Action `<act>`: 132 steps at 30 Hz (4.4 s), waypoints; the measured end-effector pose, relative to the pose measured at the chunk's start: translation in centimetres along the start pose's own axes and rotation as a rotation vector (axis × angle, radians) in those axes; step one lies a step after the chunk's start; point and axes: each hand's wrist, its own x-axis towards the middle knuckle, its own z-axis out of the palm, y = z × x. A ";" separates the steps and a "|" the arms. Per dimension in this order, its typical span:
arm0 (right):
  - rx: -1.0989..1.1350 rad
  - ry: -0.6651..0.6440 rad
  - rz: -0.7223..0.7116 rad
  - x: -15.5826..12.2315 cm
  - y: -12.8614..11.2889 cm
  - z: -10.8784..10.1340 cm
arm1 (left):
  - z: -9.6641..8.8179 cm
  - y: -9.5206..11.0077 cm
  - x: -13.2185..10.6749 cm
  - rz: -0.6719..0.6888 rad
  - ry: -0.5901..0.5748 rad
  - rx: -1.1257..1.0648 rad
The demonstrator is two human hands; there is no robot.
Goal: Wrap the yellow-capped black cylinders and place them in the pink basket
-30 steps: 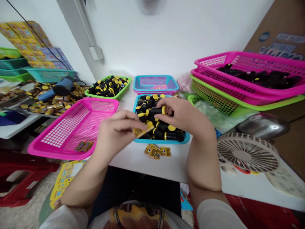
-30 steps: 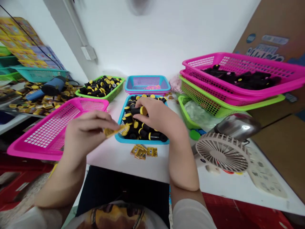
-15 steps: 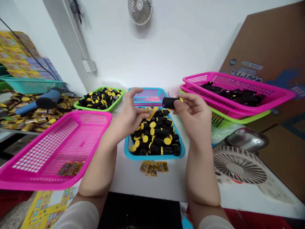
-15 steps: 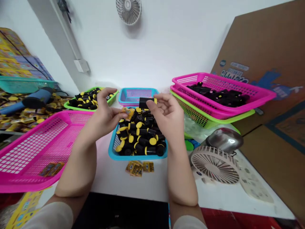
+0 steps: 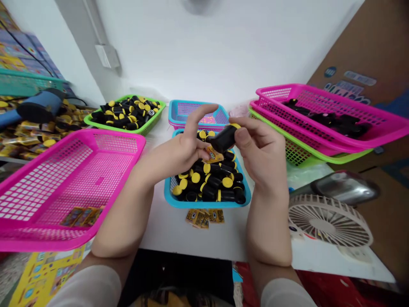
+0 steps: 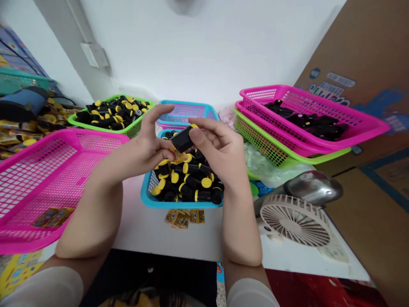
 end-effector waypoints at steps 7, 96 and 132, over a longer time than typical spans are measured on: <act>-0.094 0.035 -0.093 -0.1 -0.4 -0.9 | -0.2 0.3 0.2 0.090 -0.001 0.045; -0.477 -0.104 -0.619 -2.0 -1.7 3.4 | 1.8 4.4 -0.6 -0.035 0.272 0.026; -0.528 0.029 -0.984 -1.7 -1.4 4.2 | 2.1 3.6 -0.9 -0.090 0.133 -0.291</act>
